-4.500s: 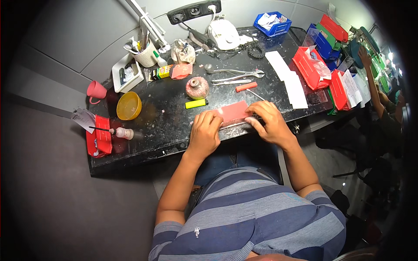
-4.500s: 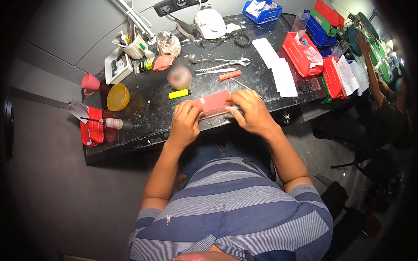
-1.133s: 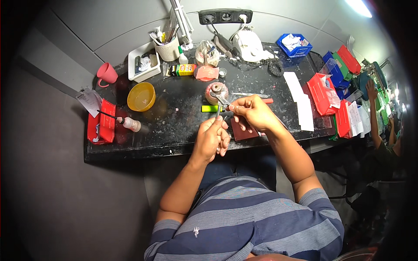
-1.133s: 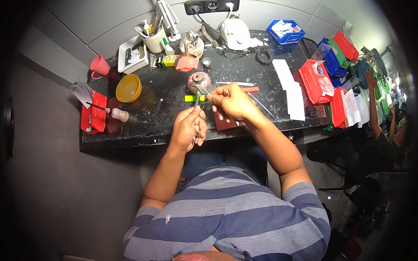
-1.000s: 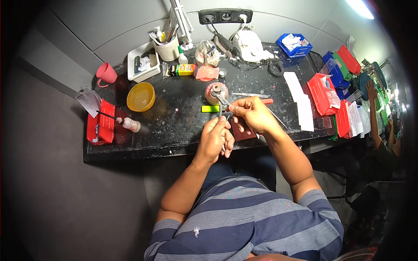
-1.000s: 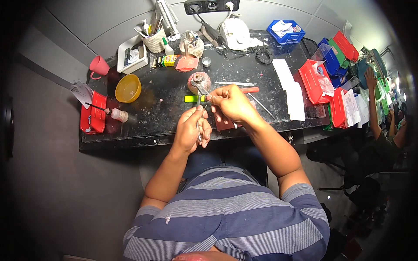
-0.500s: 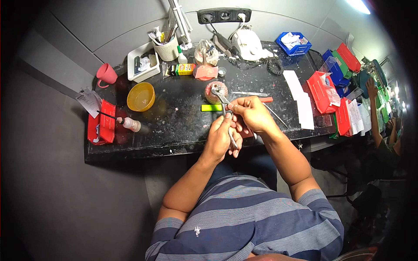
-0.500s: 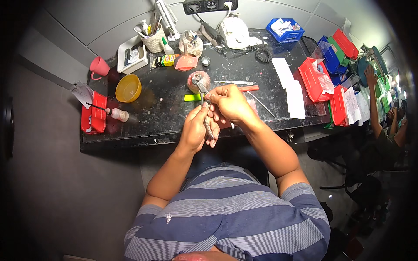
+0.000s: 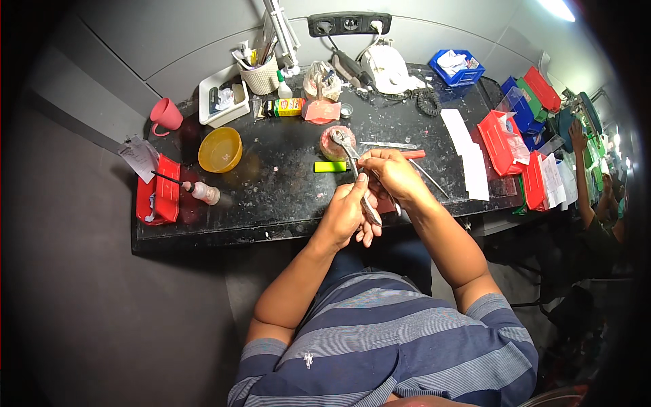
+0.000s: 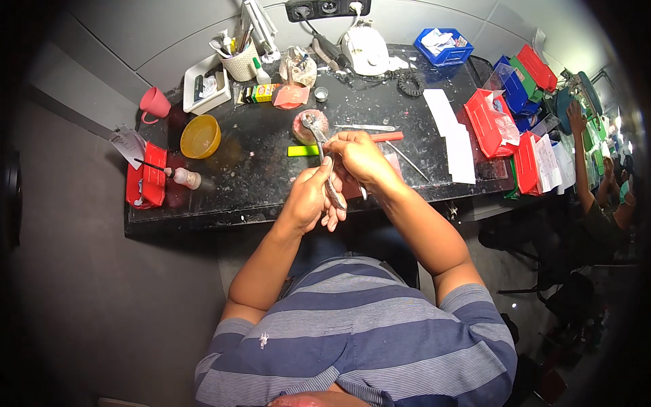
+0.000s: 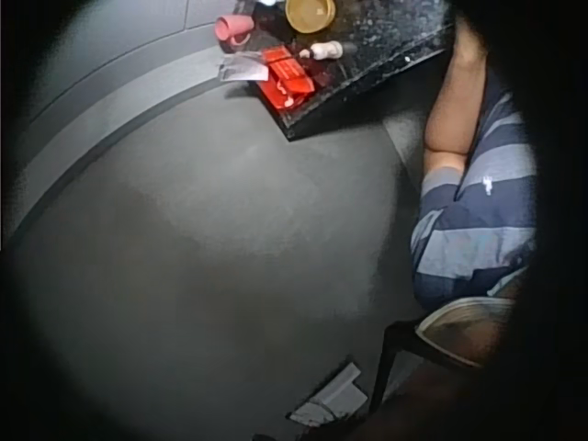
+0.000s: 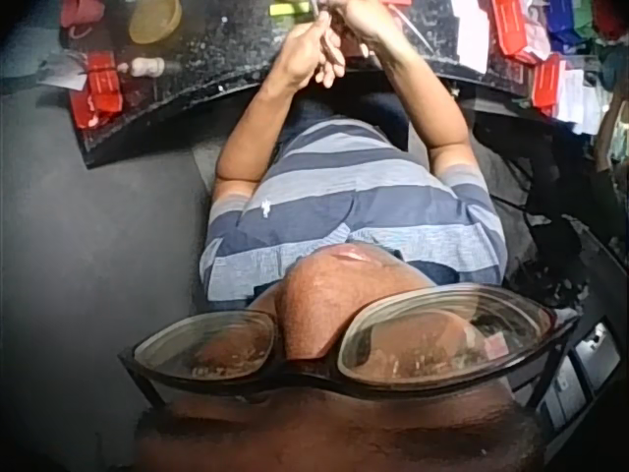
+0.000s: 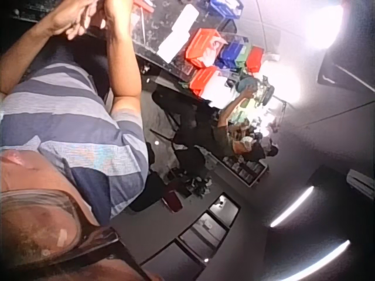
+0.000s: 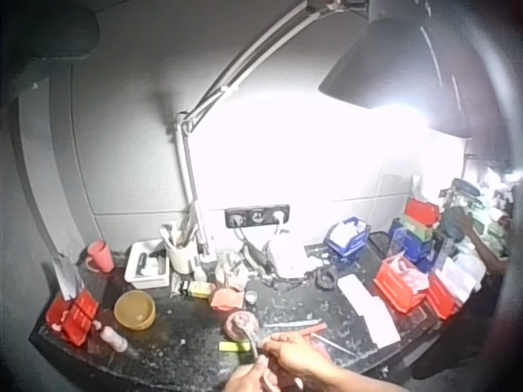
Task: The person removes a pink wax strip from a box and holds it over a burner flame to soften it. They then fold the wax strip by hand multiple times, pressing it into a compact rectangular shape.
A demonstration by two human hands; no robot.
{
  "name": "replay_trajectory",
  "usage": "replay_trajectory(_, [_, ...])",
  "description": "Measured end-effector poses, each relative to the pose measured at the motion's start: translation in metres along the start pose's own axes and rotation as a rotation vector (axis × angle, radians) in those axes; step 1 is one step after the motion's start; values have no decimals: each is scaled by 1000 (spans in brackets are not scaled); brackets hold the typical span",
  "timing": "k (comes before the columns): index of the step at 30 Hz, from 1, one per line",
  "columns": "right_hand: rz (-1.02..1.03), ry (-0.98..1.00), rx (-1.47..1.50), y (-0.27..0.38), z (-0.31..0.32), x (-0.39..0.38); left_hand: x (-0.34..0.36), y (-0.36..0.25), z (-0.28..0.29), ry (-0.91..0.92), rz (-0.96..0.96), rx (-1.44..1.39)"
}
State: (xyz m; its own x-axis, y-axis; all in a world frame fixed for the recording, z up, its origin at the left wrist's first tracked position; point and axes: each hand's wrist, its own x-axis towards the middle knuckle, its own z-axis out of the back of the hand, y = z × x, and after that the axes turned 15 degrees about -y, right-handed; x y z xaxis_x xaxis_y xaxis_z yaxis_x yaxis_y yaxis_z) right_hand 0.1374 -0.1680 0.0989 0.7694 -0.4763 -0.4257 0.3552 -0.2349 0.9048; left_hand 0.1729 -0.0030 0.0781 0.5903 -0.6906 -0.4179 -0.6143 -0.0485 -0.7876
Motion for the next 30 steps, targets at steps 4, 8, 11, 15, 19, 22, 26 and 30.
replay_trajectory(4, [47, -3, 9, -3, -3, 1, 0, 2, -2, -1, 25, -44])
replay_trajectory(8, [-34, 90, 165, -6, -8, 0, -1, 4, -3, 6, 55, -80])
replay_trajectory(11, [-121, 126, 321, -5, -9, 0, -2, 6, -4, 1, 24, -76])
replay_trajectory(15, [-120, 224, 296, -2, -2, 1, -4, 5, -4, -9, 19, -54])
replay_trajectory(19, [-100, 71, 285, -9, -11, 2, -3, 5, -6, -5, 22, -52])
replay_trajectory(22, [-34, 82, 214, -11, -14, 2, -3, 6, -6, 4, 10, -56])
replay_trajectory(26, [-37, 62, 220, -11, -14, 3, -3, 7, -5, 25, 0, -58])
replay_trajectory(30, [-5, 56, 190, -11, -14, 3, -3, 8, -5, 12, -7, -52])
